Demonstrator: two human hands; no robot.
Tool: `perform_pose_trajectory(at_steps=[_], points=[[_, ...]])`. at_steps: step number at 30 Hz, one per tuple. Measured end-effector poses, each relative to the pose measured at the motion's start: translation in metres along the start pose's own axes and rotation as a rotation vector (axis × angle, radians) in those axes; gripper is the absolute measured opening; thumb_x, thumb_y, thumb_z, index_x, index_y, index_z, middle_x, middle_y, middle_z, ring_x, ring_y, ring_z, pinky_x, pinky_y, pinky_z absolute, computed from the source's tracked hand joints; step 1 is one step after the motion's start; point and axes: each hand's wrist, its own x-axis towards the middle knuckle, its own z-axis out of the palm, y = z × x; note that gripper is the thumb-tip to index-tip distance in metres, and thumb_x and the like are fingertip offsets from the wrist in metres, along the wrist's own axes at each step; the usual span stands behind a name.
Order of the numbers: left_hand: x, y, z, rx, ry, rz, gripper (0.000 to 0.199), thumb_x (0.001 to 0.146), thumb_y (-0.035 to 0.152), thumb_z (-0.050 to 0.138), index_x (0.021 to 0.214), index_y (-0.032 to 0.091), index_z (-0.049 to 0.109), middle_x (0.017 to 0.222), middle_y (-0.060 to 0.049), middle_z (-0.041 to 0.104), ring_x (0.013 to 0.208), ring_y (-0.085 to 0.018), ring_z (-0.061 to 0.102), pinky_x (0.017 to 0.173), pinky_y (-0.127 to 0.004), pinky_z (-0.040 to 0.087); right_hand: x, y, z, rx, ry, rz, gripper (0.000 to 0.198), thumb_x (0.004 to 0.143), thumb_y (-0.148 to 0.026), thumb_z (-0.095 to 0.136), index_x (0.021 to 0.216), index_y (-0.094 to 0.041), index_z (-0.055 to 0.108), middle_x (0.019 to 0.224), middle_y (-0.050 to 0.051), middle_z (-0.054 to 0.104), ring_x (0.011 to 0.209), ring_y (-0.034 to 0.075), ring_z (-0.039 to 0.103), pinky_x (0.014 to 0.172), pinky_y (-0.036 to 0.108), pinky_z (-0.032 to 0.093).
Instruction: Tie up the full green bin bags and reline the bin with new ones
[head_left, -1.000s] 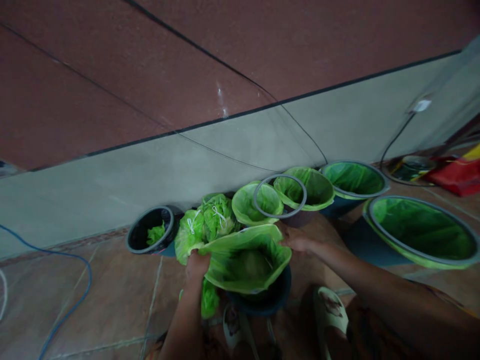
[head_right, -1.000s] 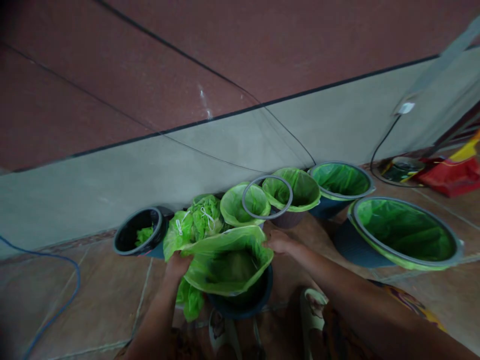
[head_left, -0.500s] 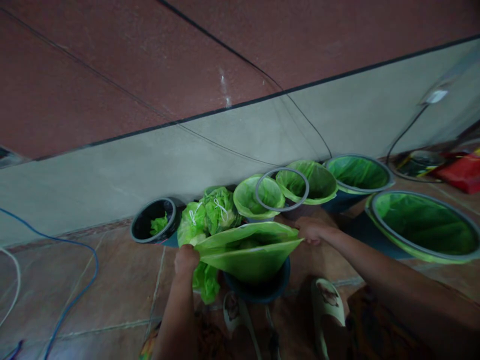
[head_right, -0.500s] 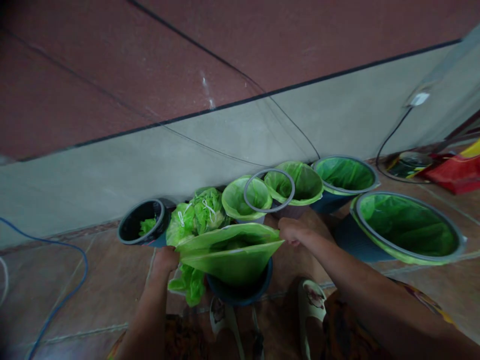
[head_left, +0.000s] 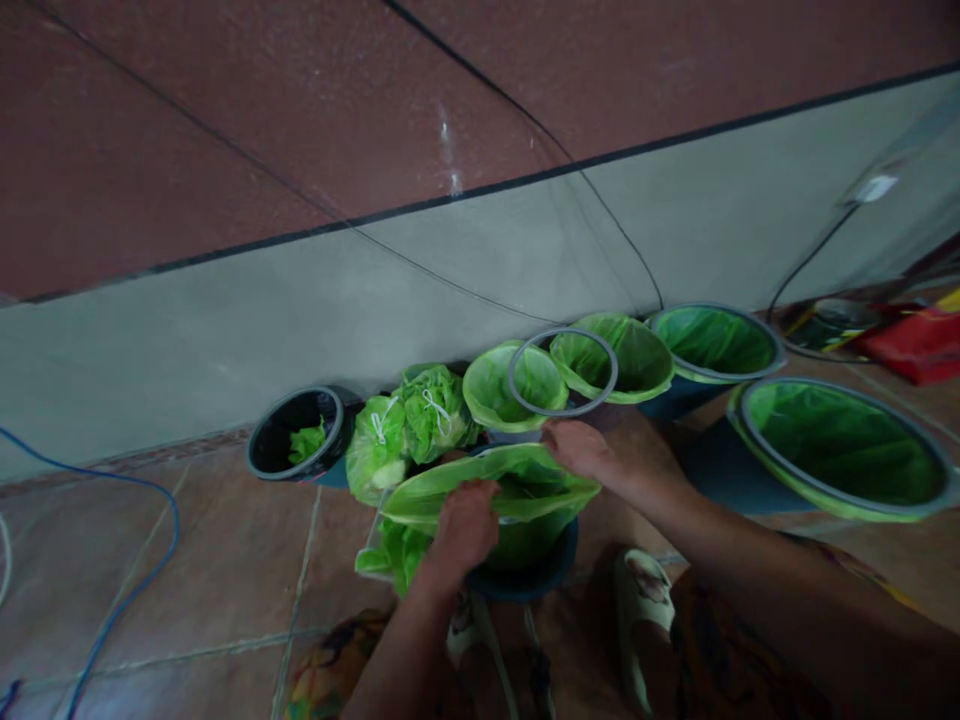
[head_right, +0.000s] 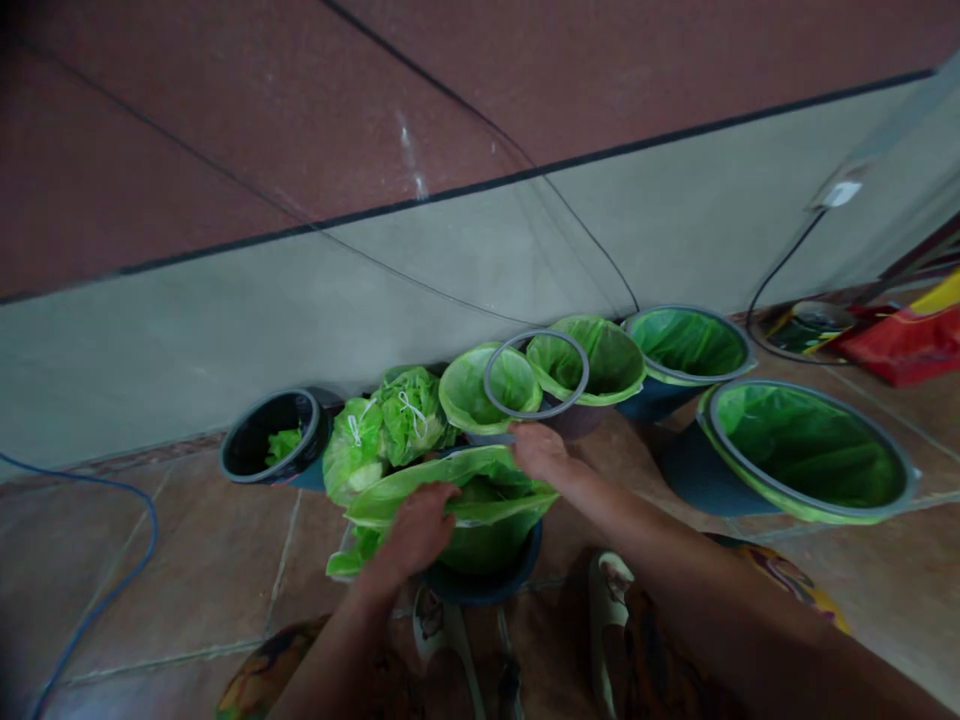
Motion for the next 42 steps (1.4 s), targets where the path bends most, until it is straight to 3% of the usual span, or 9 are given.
perform_pose_trajectory(at_steps=[2,7,12,18,22,26,31,36,42], points=[[0.001,0.011,0.018,0.072,-0.070,0.044,0.037,0.082,0.011,0.053,0.116,0.017,0.066,0.118,-0.011,0.069,0.116,-0.028,0.060,0.103,-0.044,0.046,0.004,-0.017,0.004,-0.064,-0.007,-0.081,0.032,0.090,-0.020,0.054,0.118,-0.014,0.067,0.117,0.017,0.071,0.111,0.027,0.067,0.098,0.036,0.047],[0.008,0.011,0.052,0.199,-0.061,0.029,0.043,0.085,0.012,0.048,0.126,0.011,0.061,0.132,-0.018,0.062,0.128,-0.033,0.053,0.112,-0.056,0.036,0.016,-0.060,0.023,-0.120,-0.057,-0.309,0.042,0.092,-0.022,0.051,0.132,-0.014,0.059,0.130,0.016,0.066,0.121,0.028,0.060,0.105,0.039,0.042],[0.021,0.003,0.065,0.204,-0.126,0.018,0.041,0.091,0.009,0.037,0.120,0.010,0.066,0.118,-0.017,0.070,0.119,-0.029,0.060,0.114,-0.051,0.035,0.025,-0.083,0.048,-0.182,-0.124,-0.321,0.040,0.091,-0.018,0.050,0.129,-0.014,0.062,0.127,0.017,0.067,0.122,0.031,0.059,0.103,0.045,0.041],[0.022,0.009,0.055,0.117,-0.114,0.039,0.034,0.093,0.016,0.040,0.111,0.013,0.069,0.106,-0.015,0.074,0.106,-0.028,0.068,0.103,-0.045,0.045,0.034,-0.081,0.053,-0.087,-0.176,-0.151,0.040,0.088,-0.012,0.050,0.124,-0.017,0.067,0.128,0.013,0.070,0.120,0.028,0.062,0.103,0.039,0.043],[0.021,0.014,0.035,0.012,-0.035,0.054,0.031,0.093,0.022,0.043,0.104,0.016,0.071,0.102,-0.013,0.076,0.101,-0.026,0.070,0.096,-0.039,0.048,0.036,-0.078,0.035,0.001,-0.128,-0.159,0.039,0.087,-0.013,0.053,0.120,-0.019,0.071,0.125,0.008,0.072,0.119,0.023,0.063,0.102,0.032,0.044],[0.022,0.017,0.015,-0.103,0.010,-0.029,0.031,0.091,0.019,0.044,0.102,0.018,0.073,0.100,-0.011,0.077,0.097,-0.024,0.071,0.090,-0.035,0.051,0.030,-0.076,0.014,0.033,-0.061,-0.174,0.036,0.088,-0.014,0.053,0.118,-0.018,0.072,0.118,0.008,0.075,0.111,0.022,0.067,0.096,0.030,0.047],[0.026,0.017,0.000,-0.360,0.114,-0.107,0.028,0.087,0.017,0.048,0.092,0.019,0.075,0.090,-0.007,0.077,0.086,-0.020,0.070,0.084,-0.033,0.051,0.018,-0.077,-0.009,0.098,0.030,-0.215,0.033,0.090,-0.012,0.052,0.116,-0.016,0.073,0.116,0.009,0.075,0.109,0.021,0.068,0.096,0.029,0.048],[0.029,0.017,-0.017,-0.965,0.281,-0.049,0.016,0.081,0.023,0.056,0.075,0.019,0.070,0.063,0.001,0.066,0.062,-0.014,0.060,0.067,-0.026,0.048,0.007,-0.078,-0.031,0.267,0.124,-0.248,0.031,0.087,-0.012,0.056,0.112,-0.017,0.074,0.110,0.009,0.077,0.102,0.021,0.070,0.092,0.031,0.050],[0.025,0.015,-0.045,-1.519,0.524,0.020,0.022,0.079,0.040,0.067,0.080,0.018,0.070,0.073,0.000,0.069,0.070,-0.012,0.064,0.077,-0.026,0.053,0.004,-0.075,-0.039,0.833,0.133,-0.341,0.021,0.080,-0.021,0.065,0.098,-0.016,0.073,0.087,0.003,0.075,0.078,0.014,0.064,0.076,0.029,0.049]])
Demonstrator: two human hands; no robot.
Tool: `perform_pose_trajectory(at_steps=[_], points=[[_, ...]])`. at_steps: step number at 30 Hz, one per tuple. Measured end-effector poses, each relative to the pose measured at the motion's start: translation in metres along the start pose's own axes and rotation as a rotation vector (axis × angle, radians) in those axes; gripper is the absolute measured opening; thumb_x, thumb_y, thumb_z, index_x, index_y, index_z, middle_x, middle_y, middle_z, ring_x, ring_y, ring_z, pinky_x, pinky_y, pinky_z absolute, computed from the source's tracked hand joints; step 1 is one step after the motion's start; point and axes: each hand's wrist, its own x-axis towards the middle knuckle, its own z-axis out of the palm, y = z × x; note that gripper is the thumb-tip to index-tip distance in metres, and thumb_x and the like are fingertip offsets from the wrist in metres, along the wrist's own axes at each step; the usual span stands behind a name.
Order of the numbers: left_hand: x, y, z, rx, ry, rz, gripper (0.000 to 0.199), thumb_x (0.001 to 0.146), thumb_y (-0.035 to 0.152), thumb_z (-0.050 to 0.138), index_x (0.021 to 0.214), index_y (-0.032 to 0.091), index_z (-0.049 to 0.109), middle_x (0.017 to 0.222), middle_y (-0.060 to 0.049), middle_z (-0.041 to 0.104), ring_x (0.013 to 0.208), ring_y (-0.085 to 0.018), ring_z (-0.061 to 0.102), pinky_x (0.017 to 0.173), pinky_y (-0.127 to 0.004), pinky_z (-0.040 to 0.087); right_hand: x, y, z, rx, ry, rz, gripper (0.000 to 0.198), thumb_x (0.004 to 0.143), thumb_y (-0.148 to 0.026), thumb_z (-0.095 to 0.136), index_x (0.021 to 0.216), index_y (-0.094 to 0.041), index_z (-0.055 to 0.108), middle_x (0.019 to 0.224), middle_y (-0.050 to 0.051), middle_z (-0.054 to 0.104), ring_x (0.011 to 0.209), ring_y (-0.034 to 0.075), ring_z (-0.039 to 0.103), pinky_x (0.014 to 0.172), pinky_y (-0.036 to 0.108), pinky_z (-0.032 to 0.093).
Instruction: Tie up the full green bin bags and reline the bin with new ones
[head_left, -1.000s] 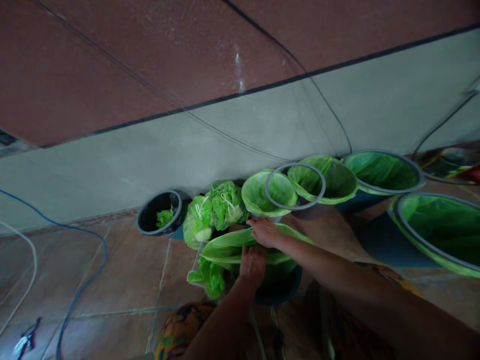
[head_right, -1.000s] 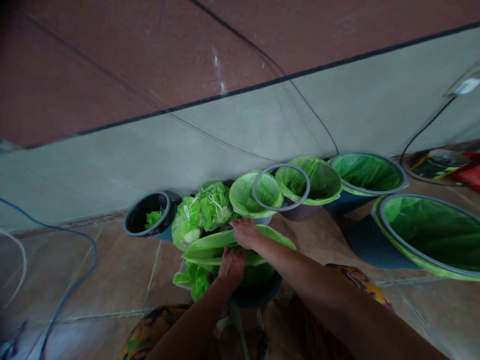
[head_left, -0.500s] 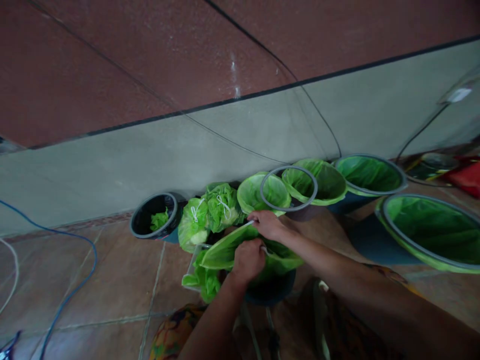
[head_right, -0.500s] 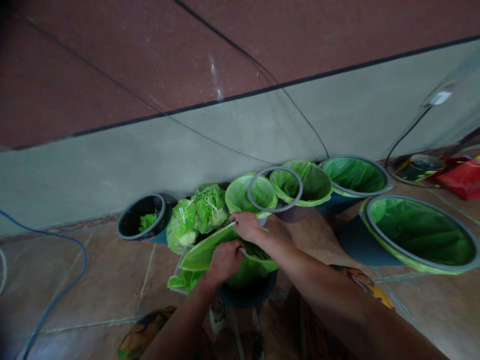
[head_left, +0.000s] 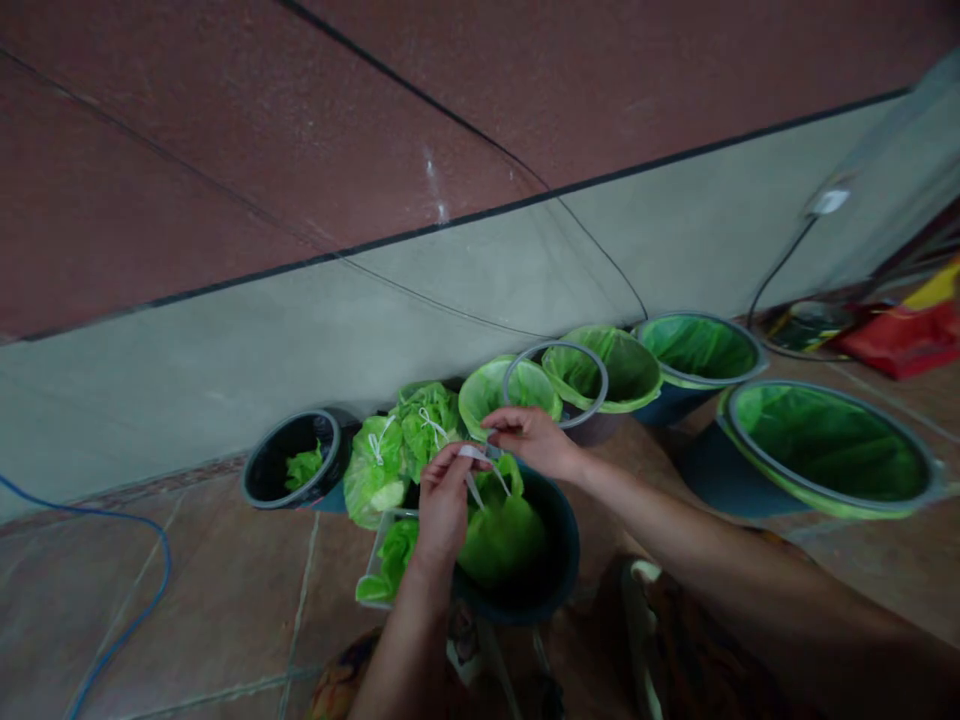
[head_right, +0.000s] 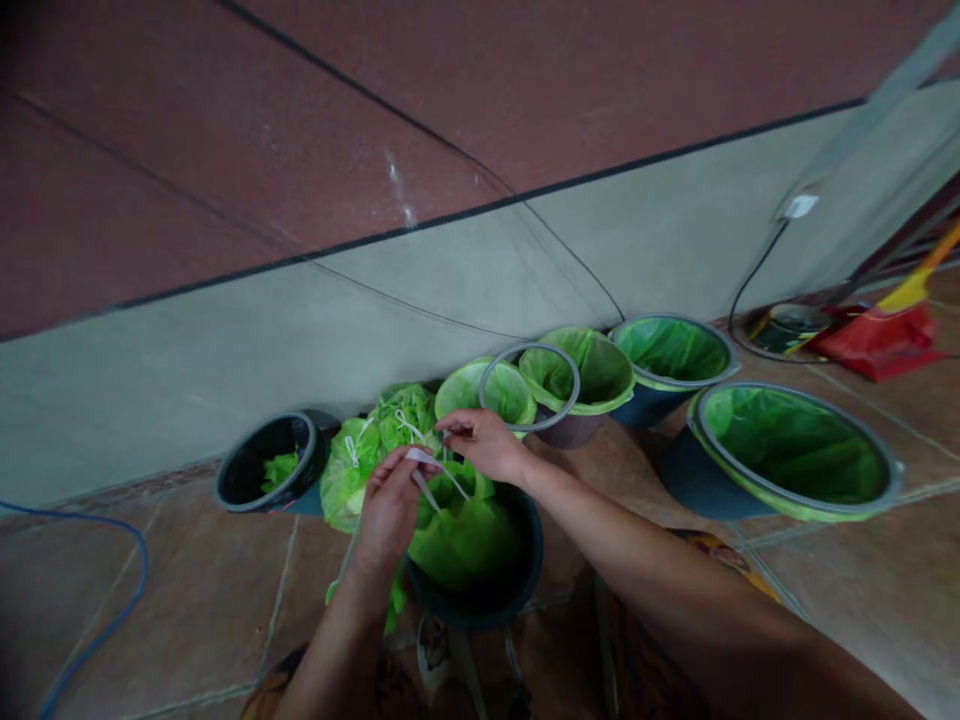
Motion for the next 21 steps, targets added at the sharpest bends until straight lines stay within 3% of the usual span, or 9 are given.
perform_pose_trajectory(at_steps=[3,6,9,12,16,18,21], points=[[0.002,0.014,-0.005,-0.194,0.058,-0.024,0.027,0.075,0.045,0.071,0.079,0.018,0.069,0.076,-0.001,0.069,0.070,-0.012,0.065,0.077,-0.029,0.056,0.001,0.000,-0.004,0.292,0.017,0.031,0.027,0.074,-0.031,0.074,0.096,-0.016,0.071,0.081,0.000,0.071,0.071,0.012,0.060,0.072,0.027,0.047],[0.005,0.023,-0.010,-0.217,0.044,-0.005,0.031,0.071,0.047,0.074,0.084,0.019,0.070,0.076,-0.001,0.070,0.070,-0.014,0.065,0.081,-0.034,0.057,0.003,0.002,-0.008,0.417,-0.004,0.070,0.035,0.070,-0.034,0.077,0.098,-0.016,0.070,0.076,-0.002,0.067,0.070,0.011,0.058,0.070,0.026,0.046],[0.011,0.023,-0.010,-0.056,0.026,0.012,0.028,0.072,0.042,0.073,0.085,0.018,0.072,0.064,0.002,0.064,0.060,-0.011,0.059,0.069,-0.027,0.054,0.002,0.005,-0.006,0.331,-0.070,0.146,0.032,0.070,-0.032,0.074,0.097,-0.015,0.068,0.063,-0.006,0.058,0.059,0.009,0.050,0.060,0.023,0.039],[0.016,0.014,-0.005,0.162,0.027,0.029,0.020,0.072,0.033,0.071,0.083,0.017,0.071,0.056,0.005,0.058,0.050,-0.007,0.049,0.053,-0.020,0.041,-0.004,0.007,0.002,0.233,-0.239,0.161,0.030,0.071,-0.027,0.071,0.099,-0.016,0.067,0.062,-0.008,0.053,0.057,0.008,0.044,0.056,0.022,0.033],[0.017,0.000,0.001,0.337,-0.046,0.092,0.019,0.074,0.027,0.066,0.090,0.018,0.071,0.069,0.002,0.067,0.061,-0.010,0.058,0.061,-0.022,0.047,-0.010,0.008,0.013,0.149,-0.470,0.089,0.023,0.065,-0.024,0.077,0.084,-0.017,0.065,0.070,-0.006,0.057,0.065,0.009,0.048,0.058,0.021,0.036],[0.019,-0.006,0.000,0.384,0.006,0.098,0.021,0.076,0.026,0.063,0.094,0.018,0.070,0.076,0.000,0.070,0.068,-0.013,0.063,0.068,-0.025,0.051,-0.009,0.010,0.016,0.044,-0.418,0.113,0.021,0.070,-0.031,0.076,0.070,-0.016,0.061,0.062,-0.006,0.052,0.059,0.008,0.044,0.054,0.021,0.032],[0.021,-0.010,-0.011,0.478,0.077,0.113,0.038,0.075,0.022,0.062,0.112,0.018,0.066,0.098,-0.005,0.073,0.092,-0.018,0.069,0.084,-0.032,0.054,-0.006,0.011,0.015,-0.013,-0.263,0.171,0.035,0.082,-0.046,0.065,0.063,-0.017,0.059,0.054,-0.005,0.048,0.053,0.008,0.041,0.051,0.022,0.029]])
